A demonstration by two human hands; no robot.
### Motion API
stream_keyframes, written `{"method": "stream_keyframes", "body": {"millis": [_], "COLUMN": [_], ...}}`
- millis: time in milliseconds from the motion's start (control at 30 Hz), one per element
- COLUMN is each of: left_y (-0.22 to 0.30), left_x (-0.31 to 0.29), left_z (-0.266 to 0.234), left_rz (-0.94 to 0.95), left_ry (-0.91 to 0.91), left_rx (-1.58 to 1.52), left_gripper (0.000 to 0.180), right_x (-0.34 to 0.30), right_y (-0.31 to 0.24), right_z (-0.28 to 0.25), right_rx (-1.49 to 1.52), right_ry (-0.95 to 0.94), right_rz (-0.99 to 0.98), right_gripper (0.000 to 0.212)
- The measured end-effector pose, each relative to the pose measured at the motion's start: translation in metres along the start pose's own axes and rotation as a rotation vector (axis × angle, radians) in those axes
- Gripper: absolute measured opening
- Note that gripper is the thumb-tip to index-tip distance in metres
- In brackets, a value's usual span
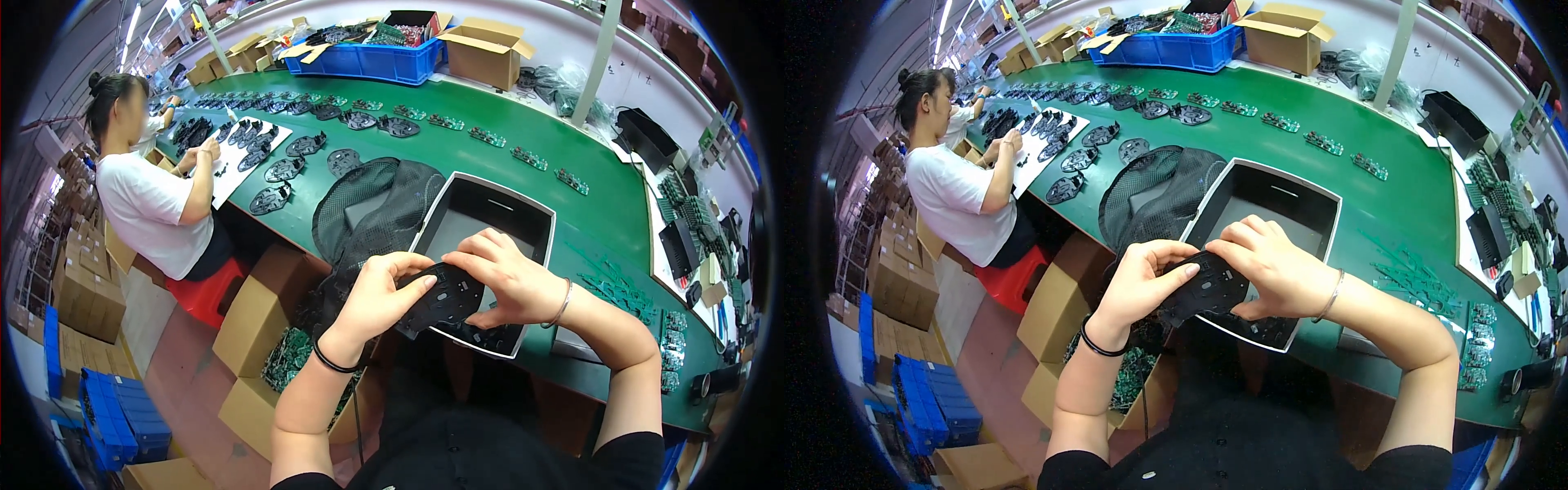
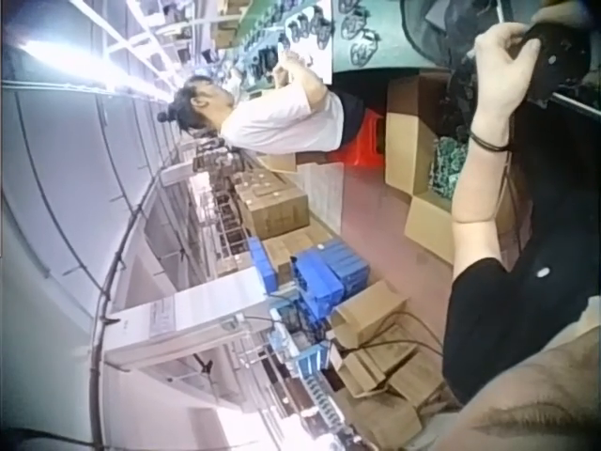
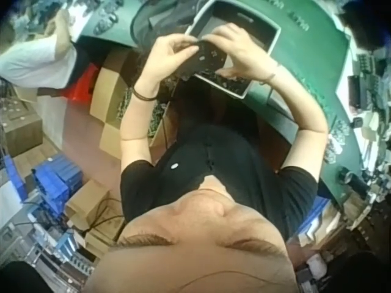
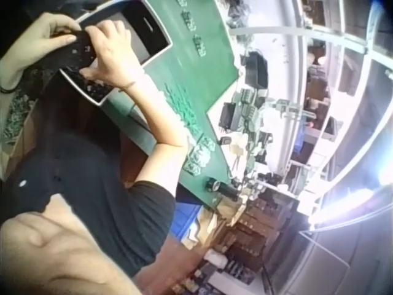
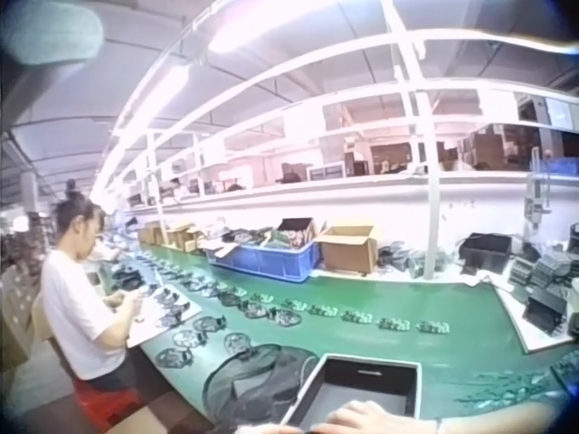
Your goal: The person assembles computer mouse components by joining PCBs with plastic bases and separating PCB panels using pliers.
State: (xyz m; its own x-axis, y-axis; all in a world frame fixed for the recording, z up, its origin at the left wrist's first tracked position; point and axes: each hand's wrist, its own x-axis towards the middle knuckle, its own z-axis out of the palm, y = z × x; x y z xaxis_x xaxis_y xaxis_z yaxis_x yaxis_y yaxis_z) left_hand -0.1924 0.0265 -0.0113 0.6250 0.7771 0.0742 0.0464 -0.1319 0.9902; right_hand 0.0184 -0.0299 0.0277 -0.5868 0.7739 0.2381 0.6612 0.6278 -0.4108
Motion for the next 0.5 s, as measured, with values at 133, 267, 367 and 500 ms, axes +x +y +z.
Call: {"method": "stream_keyframes", "body": {"millis": [133,267,367,500], "left_y": [-0.0016,-0.0036,-0.0017,-0.0015], "left_x": [0.0007,0.0033,0.0035,0.0073], "left_z": [-0.0001,0.002,0.0031,0.0065], "left_rz": [-0.013,0.013,0.023,0.021], "left_ry": [-0.006,0.032,0.044,0.038], "left_rx": [-0.024,0.018,0.042,0.069], "left_gripper": [0.02,0.019,0.019,0.018], "right_x": [0.0001,-0.0003,0.0007,-0.0043], "right_y": [0.0013,0.0019,0.002,0.0039], "right_z": [0.0014,0.0025,0.0012,0.0021], "right_rx": [-0.002,0.012,-0.022,0.002], "right_ry": [0.014,0.028,0.061,0.056], "right_rz": [-0.013,-0.021,-0.055,-0.034], "right_gripper": [0.078,0.078,0.07,0.074]}}
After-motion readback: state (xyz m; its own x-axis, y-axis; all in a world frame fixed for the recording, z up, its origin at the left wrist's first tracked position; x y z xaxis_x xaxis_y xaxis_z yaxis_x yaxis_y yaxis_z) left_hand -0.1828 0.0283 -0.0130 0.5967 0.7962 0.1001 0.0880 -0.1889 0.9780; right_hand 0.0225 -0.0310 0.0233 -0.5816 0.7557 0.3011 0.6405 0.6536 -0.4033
